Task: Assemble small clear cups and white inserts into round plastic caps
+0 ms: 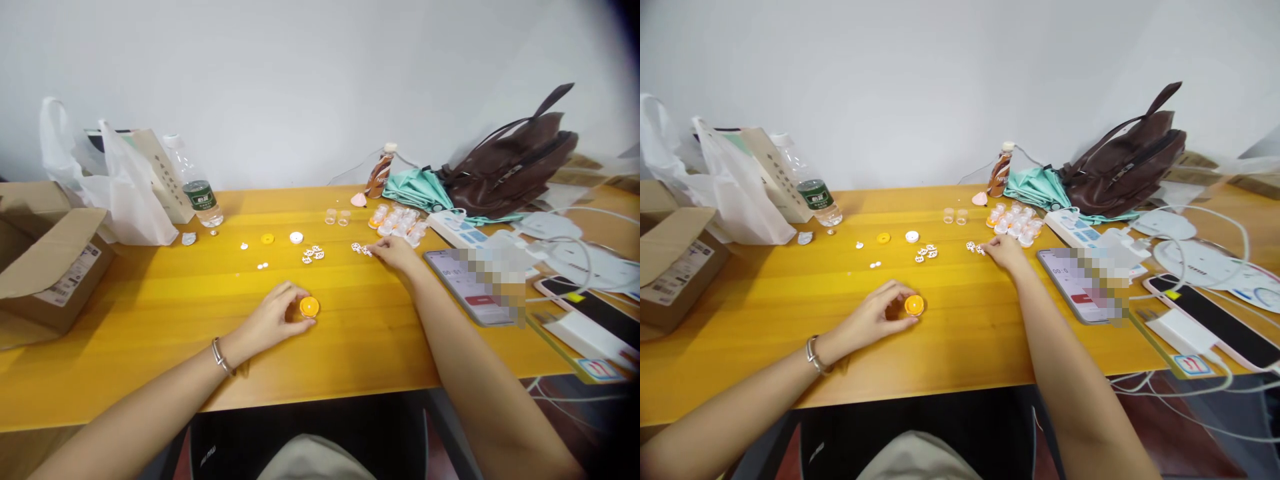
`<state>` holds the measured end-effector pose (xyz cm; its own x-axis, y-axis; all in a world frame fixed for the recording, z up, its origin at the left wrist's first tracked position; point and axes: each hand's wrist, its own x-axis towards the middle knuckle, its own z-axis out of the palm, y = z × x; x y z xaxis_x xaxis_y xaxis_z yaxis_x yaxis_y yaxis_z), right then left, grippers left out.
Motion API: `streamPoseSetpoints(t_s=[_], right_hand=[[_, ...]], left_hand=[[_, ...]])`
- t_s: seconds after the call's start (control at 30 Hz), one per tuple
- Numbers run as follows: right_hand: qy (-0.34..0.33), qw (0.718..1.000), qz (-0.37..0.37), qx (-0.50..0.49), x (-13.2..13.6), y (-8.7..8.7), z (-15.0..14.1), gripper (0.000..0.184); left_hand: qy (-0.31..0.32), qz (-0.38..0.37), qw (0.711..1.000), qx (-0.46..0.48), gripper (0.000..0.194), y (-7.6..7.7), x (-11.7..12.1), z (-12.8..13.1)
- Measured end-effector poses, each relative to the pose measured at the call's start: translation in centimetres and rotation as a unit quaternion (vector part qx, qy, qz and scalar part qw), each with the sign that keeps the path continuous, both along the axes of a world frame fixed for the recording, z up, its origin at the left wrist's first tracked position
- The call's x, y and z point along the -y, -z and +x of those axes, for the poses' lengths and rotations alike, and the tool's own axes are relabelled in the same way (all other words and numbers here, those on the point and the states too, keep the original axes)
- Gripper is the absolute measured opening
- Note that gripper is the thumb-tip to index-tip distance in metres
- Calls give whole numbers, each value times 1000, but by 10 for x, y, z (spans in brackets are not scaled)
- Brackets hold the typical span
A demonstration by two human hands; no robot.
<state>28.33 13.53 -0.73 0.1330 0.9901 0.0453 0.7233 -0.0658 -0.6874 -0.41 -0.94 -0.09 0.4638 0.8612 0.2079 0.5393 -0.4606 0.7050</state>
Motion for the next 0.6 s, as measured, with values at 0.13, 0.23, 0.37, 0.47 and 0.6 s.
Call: streamPoseSetpoints(t_s=[0.13,0.23,0.37,0.47,0.6], right_hand=[[20,995,96,-31,13,-8,-15,34],[-140,978,100,-118,37,-8,-40,36],[-412,905,49,-89,70,0,-70,52],[-454,888,61,-35,82,5,-81,54],[-467,880,86,15,86,6,-84,41]], left_hand=[[-2,12,1000,10,24,1,-1,0],[2,22,1000,16,25,2,-2,1],[3,31,1000,5,23,1,-2,0],[-2,31,999,-17,23,1,-1,0],[-3,27,999,-26,21,2,-2,0]])
